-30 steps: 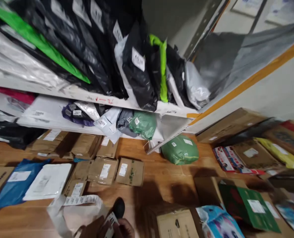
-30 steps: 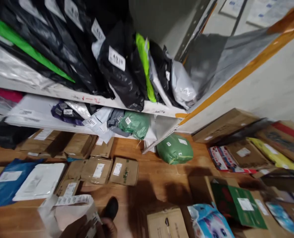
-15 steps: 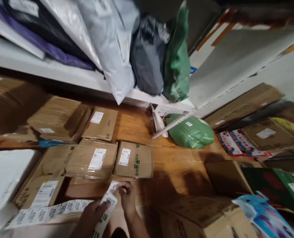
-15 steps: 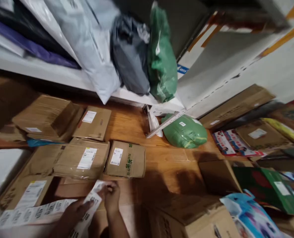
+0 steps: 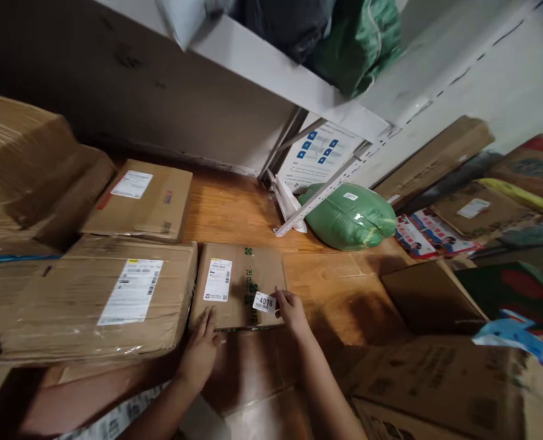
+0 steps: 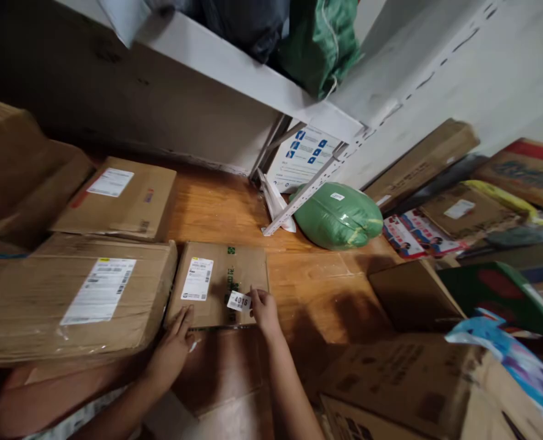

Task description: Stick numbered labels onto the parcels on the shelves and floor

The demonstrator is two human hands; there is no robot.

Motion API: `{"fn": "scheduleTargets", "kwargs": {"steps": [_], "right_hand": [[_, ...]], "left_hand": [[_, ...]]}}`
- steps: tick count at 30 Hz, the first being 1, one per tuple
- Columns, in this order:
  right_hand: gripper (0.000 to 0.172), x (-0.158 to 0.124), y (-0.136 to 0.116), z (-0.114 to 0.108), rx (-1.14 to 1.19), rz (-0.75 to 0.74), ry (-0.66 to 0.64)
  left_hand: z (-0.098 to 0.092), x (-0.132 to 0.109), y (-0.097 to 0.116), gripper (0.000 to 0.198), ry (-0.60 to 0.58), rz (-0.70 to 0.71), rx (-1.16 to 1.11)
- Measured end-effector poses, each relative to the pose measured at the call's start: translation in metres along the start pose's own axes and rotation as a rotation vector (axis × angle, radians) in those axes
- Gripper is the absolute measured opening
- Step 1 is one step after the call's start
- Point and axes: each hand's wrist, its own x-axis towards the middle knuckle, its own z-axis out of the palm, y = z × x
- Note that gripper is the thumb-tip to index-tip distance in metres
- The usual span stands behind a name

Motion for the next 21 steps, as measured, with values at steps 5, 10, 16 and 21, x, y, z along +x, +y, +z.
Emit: {"fn": "scheduleTargets", "kwargs": {"steps": [5, 10, 16, 21], "right_hand": [[0.055, 0.007, 0.004, 0.008, -0.027, -0.003, -0.010], [0.050, 0.023, 0.021, 0.006, 0.054, -0.041, 0.062], [0.052, 0.052, 0.061, -0.024, 0.344, -0.105, 0.362], [0.050, 0.045, 0.087, -0.037, 0.490, -0.075, 0.334]], "left_hand": [[0.019, -0.006, -0.010, 0.034, 0.089, 0.069, 0.157], [0.014, -0.009, -0.012, 0.033, 0.056, 0.099, 0.188], [0.021, -0.022, -0.011, 0.027, 0.243, -0.100, -0.020], [0.040, -0.025, -0.028, 0.023, 0.301, -0.045, -0.066]]}}
